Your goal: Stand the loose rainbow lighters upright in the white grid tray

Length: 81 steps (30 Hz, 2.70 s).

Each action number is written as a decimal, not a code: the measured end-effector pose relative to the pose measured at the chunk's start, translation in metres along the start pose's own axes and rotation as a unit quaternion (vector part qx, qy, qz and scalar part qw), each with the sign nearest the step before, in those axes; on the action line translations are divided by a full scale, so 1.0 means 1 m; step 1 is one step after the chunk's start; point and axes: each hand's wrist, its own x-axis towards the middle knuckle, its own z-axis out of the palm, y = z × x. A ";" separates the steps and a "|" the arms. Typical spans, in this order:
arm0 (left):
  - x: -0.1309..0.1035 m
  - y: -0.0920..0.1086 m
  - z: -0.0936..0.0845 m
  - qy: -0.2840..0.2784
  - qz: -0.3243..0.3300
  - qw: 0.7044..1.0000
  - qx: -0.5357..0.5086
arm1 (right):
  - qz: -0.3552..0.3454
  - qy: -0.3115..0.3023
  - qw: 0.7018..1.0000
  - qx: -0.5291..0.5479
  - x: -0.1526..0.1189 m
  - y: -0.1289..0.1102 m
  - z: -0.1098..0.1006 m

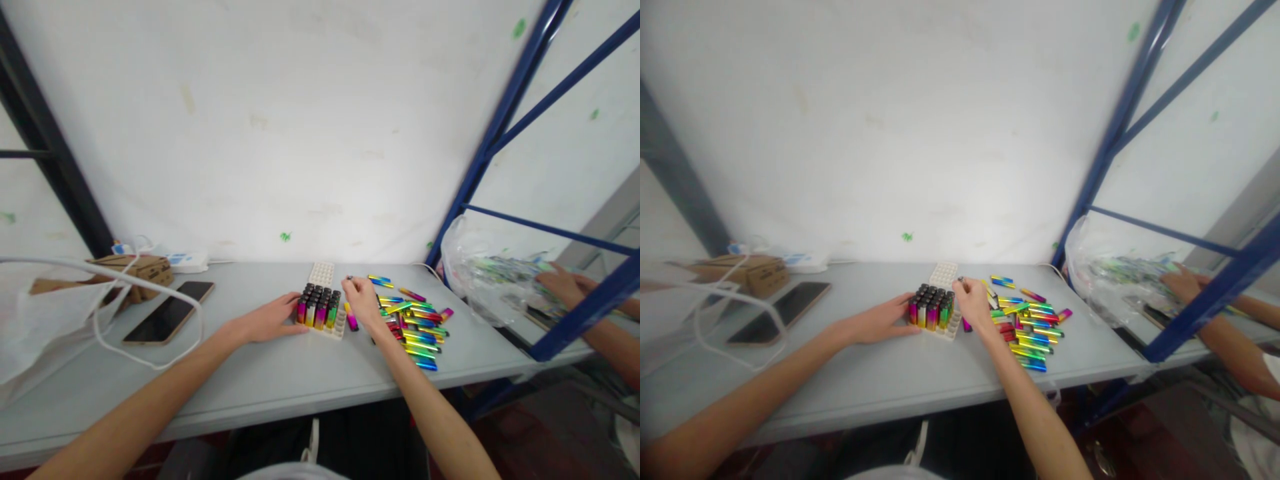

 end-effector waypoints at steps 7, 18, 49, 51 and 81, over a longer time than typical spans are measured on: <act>0.000 0.000 0.000 0.003 0.001 1.000 0.004 | -0.018 0.017 1.000 -0.008 0.002 -0.002 -0.001; -0.001 0.002 0.000 0.008 -0.008 1.000 -0.009 | -0.042 0.000 0.998 -0.054 0.000 -0.003 0.001; 0.000 -0.001 0.003 0.018 -0.007 1.000 -0.007 | -0.138 -0.321 0.918 -0.185 -0.012 -0.046 -0.042; 0.000 0.000 0.002 0.016 -0.006 1.000 -0.008 | -0.133 -0.324 0.918 -0.186 -0.012 -0.047 -0.042; 0.008 -0.006 0.012 0.071 -0.018 0.996 -0.057 | -0.115 -0.203 0.945 -0.227 0.005 -0.045 -0.093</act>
